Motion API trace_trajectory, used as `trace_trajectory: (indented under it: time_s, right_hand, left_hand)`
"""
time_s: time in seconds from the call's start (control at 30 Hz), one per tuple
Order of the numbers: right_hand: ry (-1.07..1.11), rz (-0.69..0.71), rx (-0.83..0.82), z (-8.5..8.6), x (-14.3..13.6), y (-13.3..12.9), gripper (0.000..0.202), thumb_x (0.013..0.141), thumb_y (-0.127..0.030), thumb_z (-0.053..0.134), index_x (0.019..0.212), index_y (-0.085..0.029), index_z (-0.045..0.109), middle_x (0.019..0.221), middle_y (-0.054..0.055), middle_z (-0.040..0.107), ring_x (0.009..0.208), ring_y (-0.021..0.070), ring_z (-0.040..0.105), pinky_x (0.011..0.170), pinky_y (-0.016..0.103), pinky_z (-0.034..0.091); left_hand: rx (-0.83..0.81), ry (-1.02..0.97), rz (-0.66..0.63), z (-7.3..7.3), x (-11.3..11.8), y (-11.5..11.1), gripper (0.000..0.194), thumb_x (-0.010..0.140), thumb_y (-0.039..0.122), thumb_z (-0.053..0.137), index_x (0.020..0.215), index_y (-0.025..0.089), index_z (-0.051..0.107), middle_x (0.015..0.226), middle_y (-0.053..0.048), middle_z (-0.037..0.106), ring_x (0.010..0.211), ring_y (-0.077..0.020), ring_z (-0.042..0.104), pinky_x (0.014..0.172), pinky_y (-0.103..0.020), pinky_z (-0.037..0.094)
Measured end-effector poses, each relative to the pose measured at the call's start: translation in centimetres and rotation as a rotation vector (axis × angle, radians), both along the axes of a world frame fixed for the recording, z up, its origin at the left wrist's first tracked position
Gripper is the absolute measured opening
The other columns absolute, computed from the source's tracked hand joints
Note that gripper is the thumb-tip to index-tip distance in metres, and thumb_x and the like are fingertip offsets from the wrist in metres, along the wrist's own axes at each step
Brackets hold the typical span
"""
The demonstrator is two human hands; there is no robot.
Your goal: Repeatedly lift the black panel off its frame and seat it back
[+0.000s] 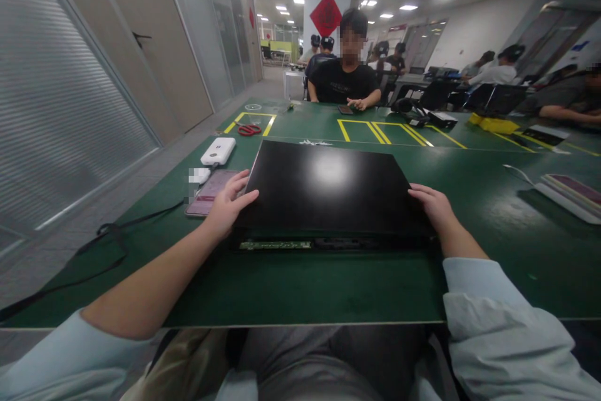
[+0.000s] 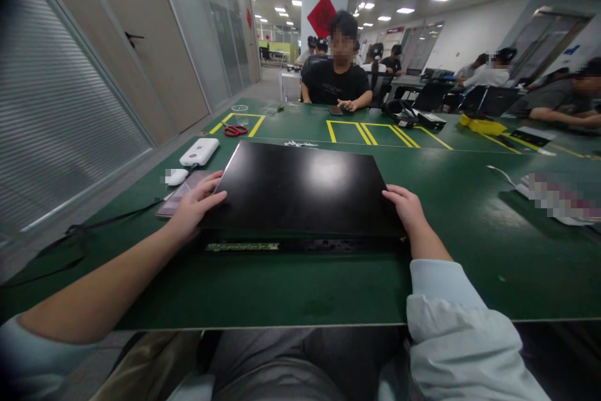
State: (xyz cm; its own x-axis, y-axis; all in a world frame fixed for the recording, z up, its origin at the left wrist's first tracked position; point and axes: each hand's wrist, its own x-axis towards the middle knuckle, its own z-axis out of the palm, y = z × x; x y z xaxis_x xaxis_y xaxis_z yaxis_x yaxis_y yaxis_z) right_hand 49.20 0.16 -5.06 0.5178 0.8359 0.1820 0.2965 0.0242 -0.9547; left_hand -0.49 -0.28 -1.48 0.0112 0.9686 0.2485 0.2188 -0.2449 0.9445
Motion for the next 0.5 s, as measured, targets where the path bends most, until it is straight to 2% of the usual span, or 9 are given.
trace_trajectory:
  time_s: [0.07,0.17,0.3,0.4,0.5]
  right_hand:
    - [0.071,0.061,0.038,0.8,-0.3,-0.4,0.024,0.056,-0.034,0.08,0.078,-0.024,0.077,0.091,0.004,0.079,0.108,0.032,0.069,0.101,0.046,0.05]
    - [0.39,0.255,0.006,2.3,-1.5,-1.5,0.031,0.065,-0.038,0.076,0.093,-0.025,0.077,0.094,0.003,0.079,0.103,0.0307,0.072,0.097,0.047,0.055]
    - [0.617,0.378,-0.032,3.8,-3.1,-2.9,0.025,0.074,-0.038,0.07,0.096,-0.026,0.073,0.089,0.003,0.078,0.1,0.0291,0.074,0.094,0.047,0.057]
    - [0.675,0.379,-0.077,4.4,-3.7,-3.3,0.023,0.074,-0.031,0.068,0.096,-0.024,0.071,0.088,0.005,0.077,0.099,0.0294,0.073,0.093,0.048,0.058]
    - [0.666,0.303,-0.014,4.9,-3.9,-3.2,0.026,0.071,-0.023,0.064,0.096,-0.022,0.07,0.09,0.007,0.077,0.1,0.0305,0.073,0.093,0.05,0.057]
  left_hand:
    - [-0.005,-0.035,0.017,0.0,0.0,0.0,0.044,0.073,0.051,0.075,0.105,0.021,0.08,0.153,-0.011,0.052,0.15,-0.0388,0.034,0.123,-0.051,0.029]
    - [-0.011,-0.089,0.032,-0.2,-0.1,0.2,0.042,0.071,0.05,0.076,0.102,0.023,0.082,0.149,-0.009,0.058,0.148,-0.0399,0.036,0.123,-0.051,0.028]
    - [-0.042,-0.184,0.017,-0.5,-0.2,0.4,0.049,0.069,0.047,0.077,0.111,0.022,0.079,0.145,-0.009,0.063,0.143,-0.0386,0.044,0.12,-0.049,0.033]
    - [-0.088,-0.208,0.001,-0.5,-0.3,0.5,0.055,0.074,0.052,0.073,0.12,0.022,0.075,0.136,-0.009,0.069,0.136,-0.0378,0.053,0.114,-0.051,0.042]
    - [-0.035,-0.07,-0.042,-0.9,-0.6,0.8,0.057,0.084,0.06,0.06,0.124,0.021,0.073,0.13,-0.011,0.072,0.133,-0.0362,0.056,0.111,-0.052,0.045]
